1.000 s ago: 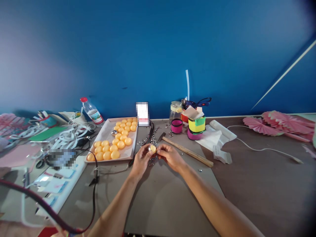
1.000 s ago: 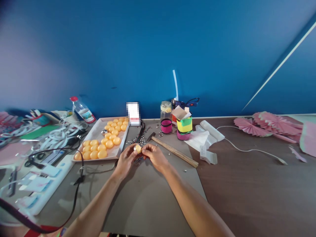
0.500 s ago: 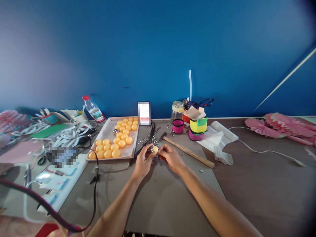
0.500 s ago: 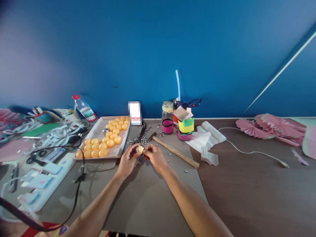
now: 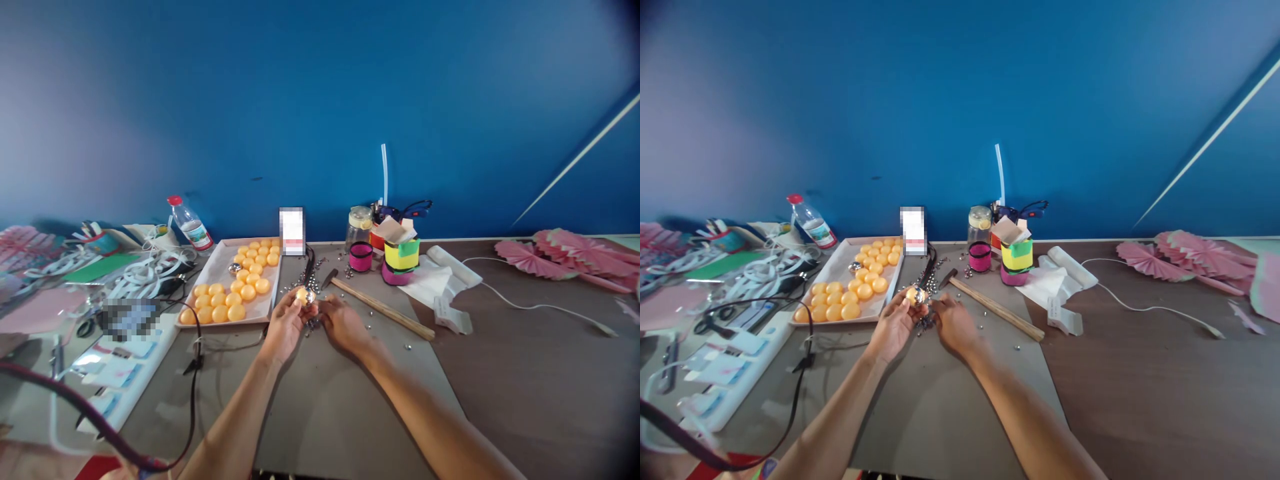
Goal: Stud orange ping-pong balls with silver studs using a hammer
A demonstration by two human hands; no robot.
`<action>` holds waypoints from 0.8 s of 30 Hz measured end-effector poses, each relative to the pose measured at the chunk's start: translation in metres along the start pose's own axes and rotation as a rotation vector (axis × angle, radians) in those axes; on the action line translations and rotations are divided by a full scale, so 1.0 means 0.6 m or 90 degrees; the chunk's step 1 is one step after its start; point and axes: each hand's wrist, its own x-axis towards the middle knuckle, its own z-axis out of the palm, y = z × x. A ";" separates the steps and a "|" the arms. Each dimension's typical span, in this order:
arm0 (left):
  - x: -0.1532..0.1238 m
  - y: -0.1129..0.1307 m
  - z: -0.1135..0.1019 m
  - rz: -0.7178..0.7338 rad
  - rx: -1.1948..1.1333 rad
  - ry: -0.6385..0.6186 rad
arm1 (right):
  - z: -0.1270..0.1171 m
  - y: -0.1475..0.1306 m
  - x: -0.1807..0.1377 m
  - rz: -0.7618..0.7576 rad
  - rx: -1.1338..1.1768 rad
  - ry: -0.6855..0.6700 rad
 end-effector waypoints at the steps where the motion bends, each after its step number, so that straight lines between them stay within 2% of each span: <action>1: 0.000 -0.001 -0.001 -0.002 -0.005 -0.003 | 0.003 -0.004 -0.001 -0.006 -0.057 -0.019; 4: 0.001 -0.004 -0.003 -0.007 -0.015 -0.001 | 0.010 -0.012 0.002 -0.007 -0.159 -0.044; 9: 0.000 -0.003 -0.002 -0.009 -0.019 -0.004 | 0.017 -0.009 0.008 -0.010 -0.175 -0.033; 19: 0.001 -0.003 -0.002 -0.018 -0.010 0.023 | -0.001 -0.008 0.005 0.013 -0.080 -0.030; 21: 0.002 -0.004 -0.004 -0.019 -0.006 0.022 | 0.001 -0.007 0.005 0.019 -0.052 -0.007; 24: 0.002 -0.004 -0.005 -0.021 0.001 0.024 | 0.008 0.002 0.005 0.026 0.051 0.081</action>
